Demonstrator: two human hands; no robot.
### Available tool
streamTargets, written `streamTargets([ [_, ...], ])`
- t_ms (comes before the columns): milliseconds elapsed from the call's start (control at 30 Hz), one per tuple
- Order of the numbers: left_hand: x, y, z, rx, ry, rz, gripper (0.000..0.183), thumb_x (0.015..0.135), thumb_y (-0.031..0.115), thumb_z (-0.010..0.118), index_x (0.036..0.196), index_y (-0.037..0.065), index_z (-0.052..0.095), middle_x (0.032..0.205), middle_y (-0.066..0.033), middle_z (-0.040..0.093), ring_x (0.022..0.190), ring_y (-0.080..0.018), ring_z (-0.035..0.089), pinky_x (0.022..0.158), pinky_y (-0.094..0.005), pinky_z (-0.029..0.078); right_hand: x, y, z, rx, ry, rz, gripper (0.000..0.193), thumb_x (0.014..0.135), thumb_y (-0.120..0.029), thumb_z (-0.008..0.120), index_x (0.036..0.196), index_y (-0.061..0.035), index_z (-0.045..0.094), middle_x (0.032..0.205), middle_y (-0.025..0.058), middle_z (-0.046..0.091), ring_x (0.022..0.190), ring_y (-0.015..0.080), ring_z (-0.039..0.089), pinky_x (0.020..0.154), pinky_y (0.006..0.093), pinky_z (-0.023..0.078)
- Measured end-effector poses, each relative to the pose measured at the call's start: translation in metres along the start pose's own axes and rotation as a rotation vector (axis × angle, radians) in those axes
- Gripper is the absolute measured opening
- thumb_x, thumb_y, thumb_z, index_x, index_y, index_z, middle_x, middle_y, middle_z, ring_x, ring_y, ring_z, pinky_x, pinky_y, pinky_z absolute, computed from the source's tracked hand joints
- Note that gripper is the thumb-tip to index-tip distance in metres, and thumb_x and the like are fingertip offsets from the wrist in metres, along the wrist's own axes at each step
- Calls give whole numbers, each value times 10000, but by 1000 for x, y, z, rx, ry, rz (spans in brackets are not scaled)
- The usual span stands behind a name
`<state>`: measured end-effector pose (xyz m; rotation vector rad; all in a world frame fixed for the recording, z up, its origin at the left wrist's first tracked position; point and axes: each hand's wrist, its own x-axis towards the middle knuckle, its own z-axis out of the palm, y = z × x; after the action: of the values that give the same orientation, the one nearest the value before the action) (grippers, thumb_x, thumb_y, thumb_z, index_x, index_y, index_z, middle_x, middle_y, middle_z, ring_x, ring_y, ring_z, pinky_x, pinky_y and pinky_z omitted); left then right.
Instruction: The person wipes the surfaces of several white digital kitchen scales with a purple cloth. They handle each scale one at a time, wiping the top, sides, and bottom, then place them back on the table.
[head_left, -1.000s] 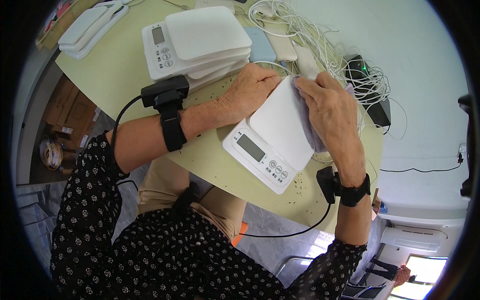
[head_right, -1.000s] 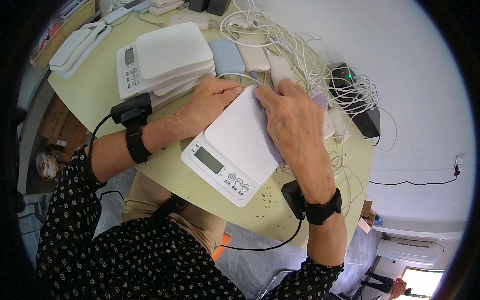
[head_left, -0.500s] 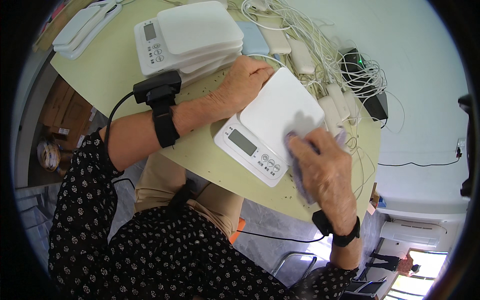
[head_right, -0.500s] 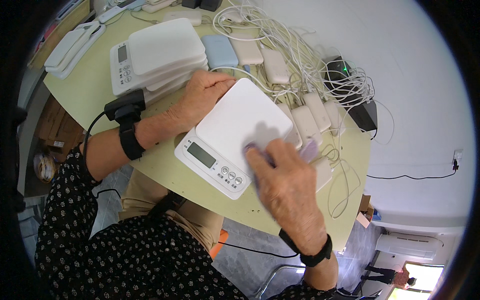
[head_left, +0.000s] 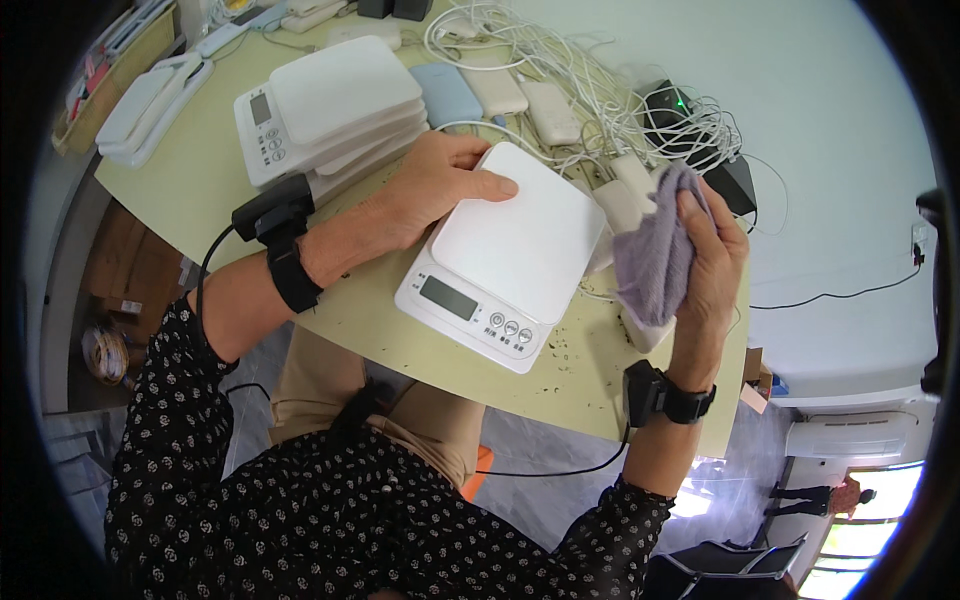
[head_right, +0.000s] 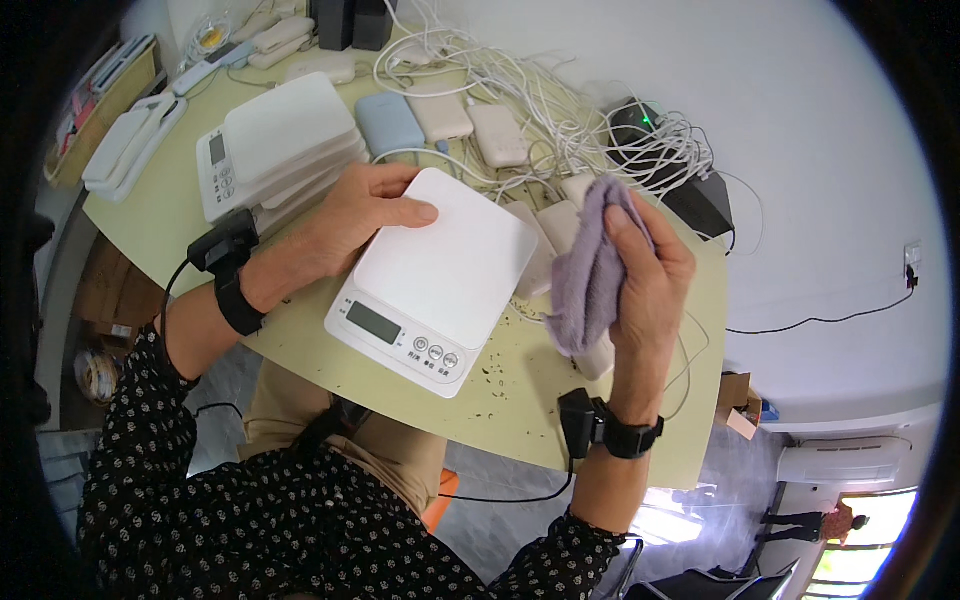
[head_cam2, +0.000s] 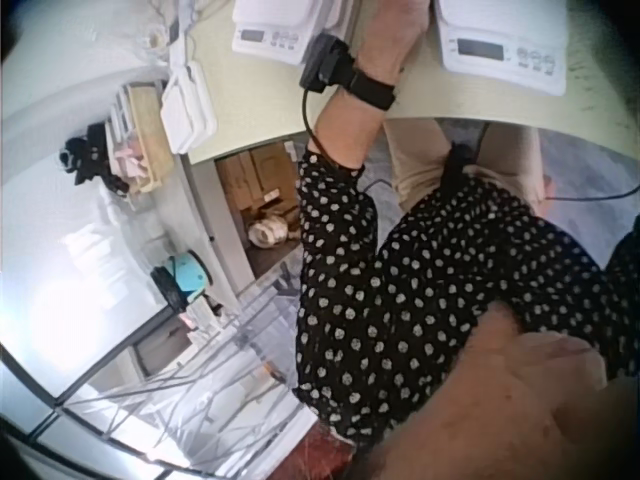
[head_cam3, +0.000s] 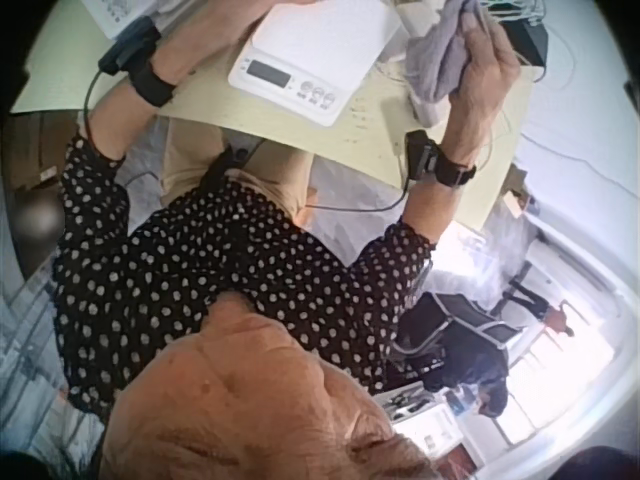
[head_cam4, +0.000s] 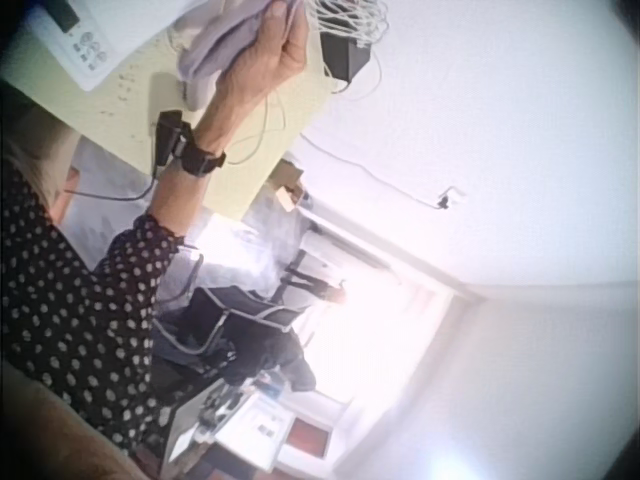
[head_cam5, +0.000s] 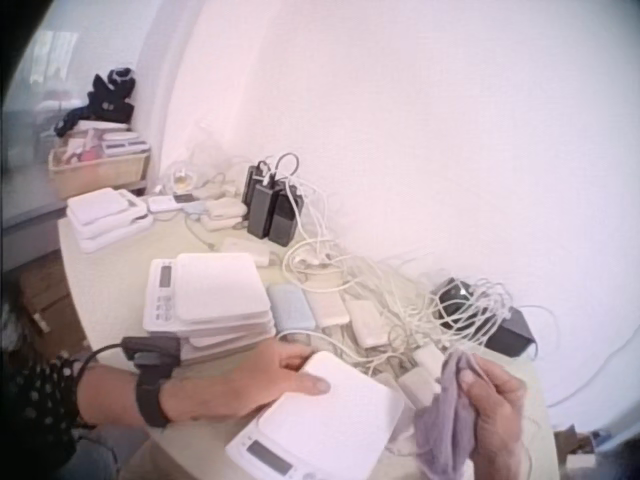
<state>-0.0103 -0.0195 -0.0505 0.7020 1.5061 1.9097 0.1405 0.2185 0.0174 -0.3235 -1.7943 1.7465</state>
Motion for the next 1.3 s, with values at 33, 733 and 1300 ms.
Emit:
streamTargets([
  [33, 0, 3, 0, 7, 3, -55, 347, 922, 107, 653, 1224, -63, 634, 1021, -108, 711, 817, -119, 682, 681, -247, 561, 5, 5, 1, 39, 1, 35, 273, 925, -45, 686, 1185, 38, 693, 991, 69, 727, 821, 102, 665, 731, 237, 545],
  [733, 32, 41, 13, -471, 56, -33, 371, 937, 154, 651, 1270, 9, 575, 1160, -105, 656, 990, -194, 679, 841, -363, 601, -28, -4, 42, 5, -114, -261, 248, 894, -42, 704, 1132, 29, 703, 1010, 44, 618, 913, 124, 574, 819, 246, 464],
  [1300, 17, 35, 21, -416, 17, 49, 543, 882, 26, 678, 1402, 66, 526, 1215, -69, 645, 1053, -168, 660, 888, -326, 584, -35, 5, 43, -101, 43, -227, 345, 933, -102, 643, 1247, 40, 614, 977, 42, 644, 888, 90, 560, 800, 253, 483],
])
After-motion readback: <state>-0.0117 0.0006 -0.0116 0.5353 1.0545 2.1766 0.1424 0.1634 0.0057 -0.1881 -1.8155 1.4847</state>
